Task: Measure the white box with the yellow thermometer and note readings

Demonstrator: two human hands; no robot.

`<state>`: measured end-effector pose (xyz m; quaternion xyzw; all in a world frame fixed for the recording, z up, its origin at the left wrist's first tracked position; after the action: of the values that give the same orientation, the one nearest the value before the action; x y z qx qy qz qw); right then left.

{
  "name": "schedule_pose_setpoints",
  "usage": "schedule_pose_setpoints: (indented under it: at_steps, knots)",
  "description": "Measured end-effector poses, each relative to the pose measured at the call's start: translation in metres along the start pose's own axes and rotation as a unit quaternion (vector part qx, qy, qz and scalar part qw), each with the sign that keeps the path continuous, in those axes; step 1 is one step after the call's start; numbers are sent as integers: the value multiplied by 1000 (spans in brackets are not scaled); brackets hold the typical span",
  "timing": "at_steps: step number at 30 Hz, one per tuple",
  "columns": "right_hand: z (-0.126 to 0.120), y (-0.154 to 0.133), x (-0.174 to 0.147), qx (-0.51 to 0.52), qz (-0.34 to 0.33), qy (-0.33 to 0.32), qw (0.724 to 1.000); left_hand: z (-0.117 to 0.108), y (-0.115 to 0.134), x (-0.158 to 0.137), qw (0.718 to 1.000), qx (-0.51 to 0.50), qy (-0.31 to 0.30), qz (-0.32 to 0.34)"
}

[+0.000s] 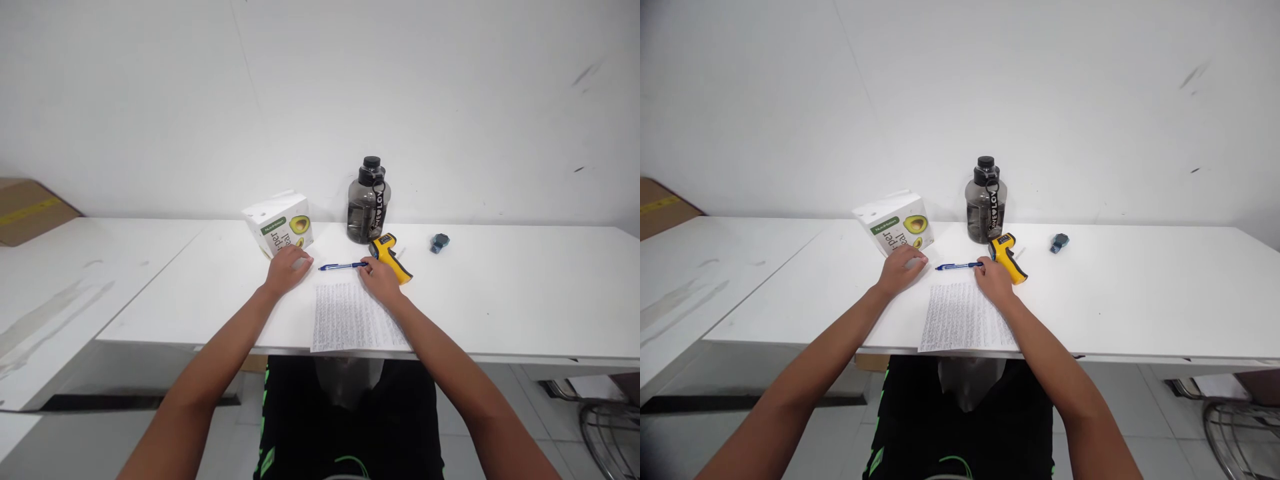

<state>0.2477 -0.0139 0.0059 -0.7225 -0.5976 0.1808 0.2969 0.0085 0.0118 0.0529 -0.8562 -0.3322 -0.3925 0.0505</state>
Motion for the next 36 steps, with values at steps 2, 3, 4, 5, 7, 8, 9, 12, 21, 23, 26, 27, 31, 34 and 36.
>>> schedule_pose_setpoints:
  at_steps: [2,3,4,5,7,8,9,12,21,23,26,27,31,34,36]
  knots:
    - [4,-2,0,-12,-4,-11,1000,8,4,0,999,8,-35,15]
    - [6,-3,-1,-17,-8,-15,1000,12,5,-1,998,13,-53,20]
    - [6,-4,-1,-21,-12,-16,1000,15,6,-1,997,16,-68,24]
    - [5,-5,-2,-23,-16,-14,1000,19,6,-1,996,17,-85,27]
    - [-4,-8,-3,-26,-27,17,999,27,7,-2,992,7,-123,34]
    - [-12,-9,-4,-30,-32,47,998,31,7,-3,989,-1,-143,37]
    - [-21,-9,-5,-40,-35,80,995,35,7,-3,987,-8,-158,40]
    - [-45,-4,-5,-106,-9,162,981,39,5,-4,984,-22,-169,41]
    - [-45,22,5,-223,84,122,964,35,0,-4,990,-15,-134,29]
    - [-44,21,5,-222,81,121,964,34,-1,-4,991,-20,-130,22]
    - [-44,20,4,-224,82,119,964,33,-2,-4,991,-28,-127,13]
    - [-44,20,4,-226,83,117,963,33,-2,-4,991,-30,-127,11]
    - [-44,20,5,-233,83,115,962,32,-1,-3,991,-26,-128,4]
    - [-44,20,5,-235,84,114,962,32,-1,-3,991,-22,-136,2]
    - [-43,20,5,-236,86,112,961,33,-2,-4,990,-20,-141,-2]
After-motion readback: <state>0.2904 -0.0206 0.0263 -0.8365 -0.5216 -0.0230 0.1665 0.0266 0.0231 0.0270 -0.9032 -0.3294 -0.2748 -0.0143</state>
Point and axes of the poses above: each hand's wrist, its own x-axis towards the middle knuckle, its own z-axis out of the palm, y = z × x, the point moved 10 cm from there along x, towards the middle knuckle, and after that the axes turned 10 degrees about z, right-handed, at the moved point
